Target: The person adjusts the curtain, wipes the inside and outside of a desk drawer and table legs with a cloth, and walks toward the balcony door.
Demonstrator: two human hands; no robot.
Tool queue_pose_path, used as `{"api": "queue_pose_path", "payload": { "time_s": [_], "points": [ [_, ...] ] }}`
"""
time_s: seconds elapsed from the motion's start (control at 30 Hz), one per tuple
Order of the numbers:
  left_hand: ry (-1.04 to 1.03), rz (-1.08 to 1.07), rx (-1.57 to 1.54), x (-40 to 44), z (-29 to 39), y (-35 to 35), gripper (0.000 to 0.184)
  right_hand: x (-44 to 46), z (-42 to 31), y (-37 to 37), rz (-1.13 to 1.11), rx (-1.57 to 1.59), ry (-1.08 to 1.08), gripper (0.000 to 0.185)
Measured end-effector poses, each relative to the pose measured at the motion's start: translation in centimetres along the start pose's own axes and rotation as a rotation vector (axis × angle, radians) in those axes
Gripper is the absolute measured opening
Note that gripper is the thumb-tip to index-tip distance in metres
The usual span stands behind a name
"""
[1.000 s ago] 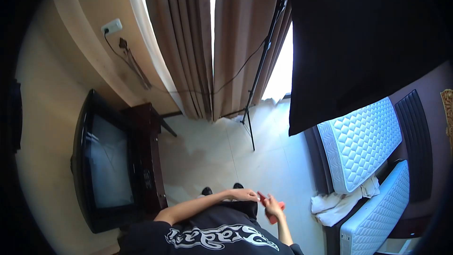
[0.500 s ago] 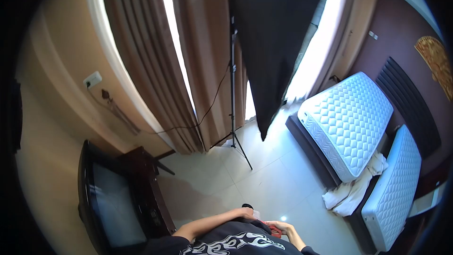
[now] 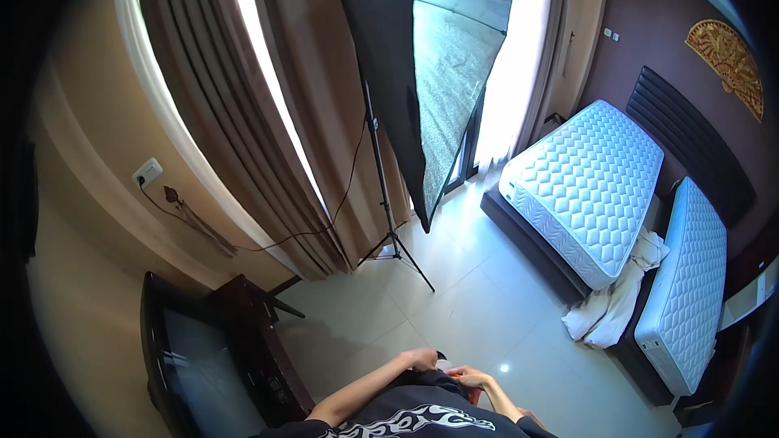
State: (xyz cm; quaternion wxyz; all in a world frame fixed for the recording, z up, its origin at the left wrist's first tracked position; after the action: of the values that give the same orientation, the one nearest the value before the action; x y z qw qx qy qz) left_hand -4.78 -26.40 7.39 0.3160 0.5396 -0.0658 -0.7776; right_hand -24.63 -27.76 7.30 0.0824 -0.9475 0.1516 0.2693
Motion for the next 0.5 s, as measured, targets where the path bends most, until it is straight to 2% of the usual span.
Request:
{"api": "queue_pose_path", "payload": {
  "time_s": [0.07,0.1,0.2,0.23,0.3,0.37,0.47,0.5],
  "points": [
    [-0.062,0.069,-0.083,1.3,-0.2,-0.5,0.034,2.2,0.3,-0.3,0.033,-0.132,0.072,0.035],
    [-0.037,0.127,-0.081,1.3,0.0,-0.8,0.040,3.5,1.8,-1.2,0.199,0.093,0.158,0.028],
    [-0.060,0.238,-0.054,1.5,-0.5,-2.0,0.044,6.5,6.0,-1.2,0.288,-0.209,0.178,0.027],
    [-0.045,0.216,-0.069,1.5,-0.7,-1.9,0.045,6.7,6.6,-1.2,0.378,-0.141,0.250,0.032],
    [-0.017,0.166,-0.107,0.0,-0.4,-1.5,0.045,6.8,6.9,-0.9,0.554,-0.363,0.190,0.040],
    [-0.014,0.202,-0.136,0.0,-0.3,-2.0,0.045,6.7,6.9,-0.6,0.731,-0.588,0.128,0.050],
    [-0.033,0.246,-0.139,-0.3,-0.4,-2.0,0.046,7.5,6.6,-1.3,0.734,-0.881,-0.011,0.046],
    [-0.046,0.257,-0.134,-0.4,-0.4,-1.9,0.046,7.6,5.8,-1.3,0.675,-0.878,-0.054,0.045]
  ]
}}
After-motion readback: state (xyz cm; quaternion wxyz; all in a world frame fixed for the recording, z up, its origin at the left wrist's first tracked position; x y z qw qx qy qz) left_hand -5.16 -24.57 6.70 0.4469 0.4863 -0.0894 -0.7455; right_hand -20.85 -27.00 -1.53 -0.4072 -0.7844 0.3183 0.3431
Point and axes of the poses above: each hand's wrist, its own x-axis towards the middle knuckle, its own y-axis out of the back of the hand, z = x × y, the point moved 3 cm from there along x, towards the middle knuckle, and after that the axes turned 15 degrees about y, right-handed, at the moved point
